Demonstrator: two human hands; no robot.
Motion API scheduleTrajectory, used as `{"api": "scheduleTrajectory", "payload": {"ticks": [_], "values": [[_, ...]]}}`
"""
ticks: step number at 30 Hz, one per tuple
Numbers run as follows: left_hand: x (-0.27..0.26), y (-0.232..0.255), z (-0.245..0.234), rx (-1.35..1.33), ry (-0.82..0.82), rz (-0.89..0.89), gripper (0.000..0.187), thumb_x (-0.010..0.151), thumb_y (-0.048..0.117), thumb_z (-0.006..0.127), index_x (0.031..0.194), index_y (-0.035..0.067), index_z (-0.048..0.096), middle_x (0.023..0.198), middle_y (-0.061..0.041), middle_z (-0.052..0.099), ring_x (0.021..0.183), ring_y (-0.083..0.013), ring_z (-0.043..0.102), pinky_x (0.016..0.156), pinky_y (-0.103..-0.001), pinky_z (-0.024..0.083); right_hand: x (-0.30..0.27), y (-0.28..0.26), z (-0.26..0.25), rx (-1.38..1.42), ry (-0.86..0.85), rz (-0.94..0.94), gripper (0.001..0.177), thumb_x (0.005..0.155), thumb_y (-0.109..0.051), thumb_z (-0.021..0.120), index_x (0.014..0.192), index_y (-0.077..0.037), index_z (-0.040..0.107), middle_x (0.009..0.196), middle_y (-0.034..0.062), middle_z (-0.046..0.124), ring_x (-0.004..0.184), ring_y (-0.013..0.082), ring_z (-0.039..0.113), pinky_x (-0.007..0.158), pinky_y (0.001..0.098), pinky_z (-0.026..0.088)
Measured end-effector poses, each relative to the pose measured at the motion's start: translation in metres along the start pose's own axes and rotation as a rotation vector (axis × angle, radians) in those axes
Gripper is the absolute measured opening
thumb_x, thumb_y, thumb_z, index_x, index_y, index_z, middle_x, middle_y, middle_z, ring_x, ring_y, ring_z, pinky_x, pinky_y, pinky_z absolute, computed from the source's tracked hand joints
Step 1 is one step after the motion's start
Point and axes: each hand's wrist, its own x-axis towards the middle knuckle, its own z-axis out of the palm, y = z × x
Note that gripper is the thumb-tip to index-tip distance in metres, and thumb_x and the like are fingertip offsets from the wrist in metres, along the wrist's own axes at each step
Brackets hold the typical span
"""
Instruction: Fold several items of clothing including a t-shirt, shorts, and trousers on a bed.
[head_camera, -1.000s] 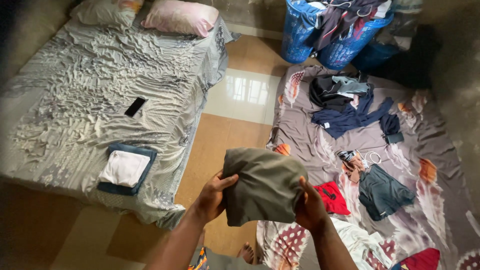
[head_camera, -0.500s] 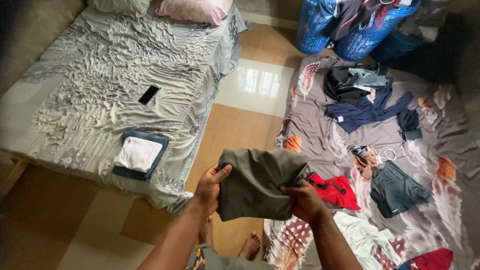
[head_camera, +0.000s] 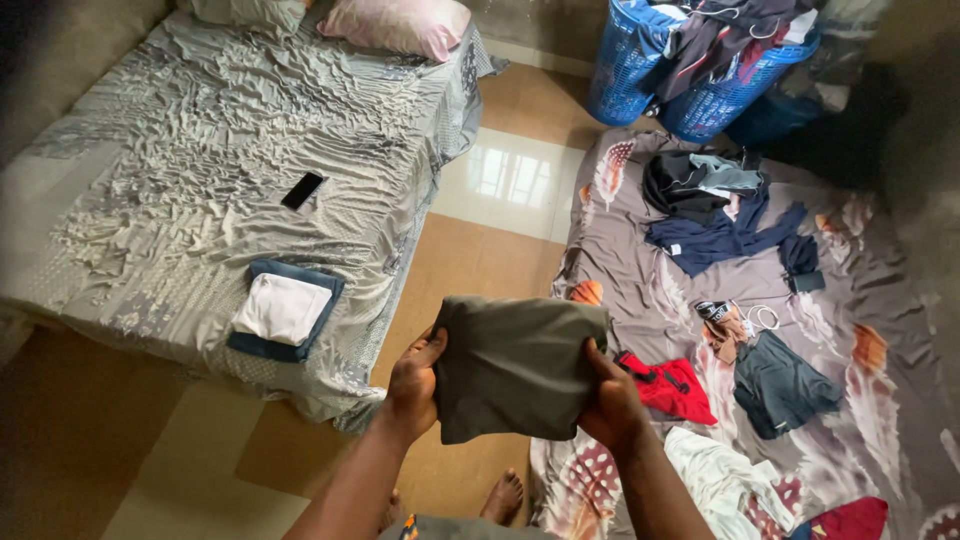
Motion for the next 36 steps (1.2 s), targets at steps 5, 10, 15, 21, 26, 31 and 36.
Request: {"api": "scheduleTrajectory", "payload": {"ticks": [5,10,15,21,26,31,36], "values": [[-0.03,0.04,-0.024,0.013,0.012,0.009,0.041,0.104,0.032,0.049,0.132,0.004,0.06,0.125,-0.009,0.071,0.11,-0.0232,0.069,0.098,-0.04,0.055,0.011,0.032,0.033,-0.1,-0.086,-0.068,0.061,0.101,-0.041,0.052,0.145,0.0,0.05,0.143,0.0162,0.06,0.129,0.0317,0.058,0.112,0.0517,0.042],[-0.046,0.066,-0.07,0.041,0.139,-0.002,0.038,0.104,0.03,0.05,0.128,0.004,0.062,0.121,-0.011,0.072,0.107,-0.0246,0.07,0.096,-0.042,0.056,0.016,0.07,0.087,-0.147,0.036,-0.089,0.054,0.101,-0.037,0.053,0.138,0.001,0.055,0.136,0.017,0.065,0.121,0.0314,0.064,0.108,0.0488,0.047],[-0.064,0.09,-0.109,0.0,0.136,0.037,0.031,0.103,0.024,0.053,0.126,0.005,0.063,0.118,-0.01,0.072,0.106,-0.025,0.07,0.097,-0.042,0.056,0.031,0.108,0.111,-0.152,0.139,-0.075,0.048,0.102,-0.035,0.053,0.133,0.001,0.059,0.13,0.0161,0.069,0.114,0.0301,0.068,0.104,0.047,0.052],[-0.087,0.125,-0.141,0.014,0.179,0.061,0.032,0.1,0.023,0.054,0.124,0.006,0.065,0.118,-0.01,0.073,0.104,-0.0244,0.07,0.097,-0.041,0.055,0.054,0.145,0.125,-0.108,0.004,-0.006,0.045,0.103,-0.035,0.054,0.127,0.002,0.062,0.124,0.0156,0.072,0.109,0.029,0.07,0.103,0.0459,0.052],[-0.093,0.136,-0.178,0.004,0.237,0.136,0.031,0.101,0.024,0.055,0.123,0.005,0.066,0.119,-0.01,0.072,0.108,-0.0245,0.069,0.099,-0.04,0.053,0.068,0.163,0.156,-0.148,0.089,0.049,0.043,0.101,-0.035,0.055,0.121,0.001,0.065,0.118,0.015,0.074,0.104,0.0288,0.072,0.098,0.0451,0.055],[-0.091,0.149,-0.193,0.065,0.302,0.155,0.032,0.102,0.024,0.057,0.123,0.002,0.066,0.12,-0.011,0.071,0.107,-0.024,0.068,0.101,-0.039,0.052,0.08,0.164,0.173,-0.181,0.083,0.049,0.039,0.102,-0.034,0.056,0.121,-0.001,0.066,0.118,0.0136,0.073,0.104,0.0279,0.071,0.098,0.0445,0.055],[-0.078,0.162,-0.201,0.101,0.291,0.219,0.036,0.1,0.024,0.056,0.128,0.002,0.066,0.123,-0.01,0.071,0.11,-0.0217,0.066,0.103,-0.036,0.05,0.104,0.161,0.183,-0.225,0.086,0.05,0.038,0.103,-0.033,0.058,0.121,0.0,0.065,0.119,0.0141,0.072,0.105,0.0288,0.07,0.1,0.0456,0.054]]}}
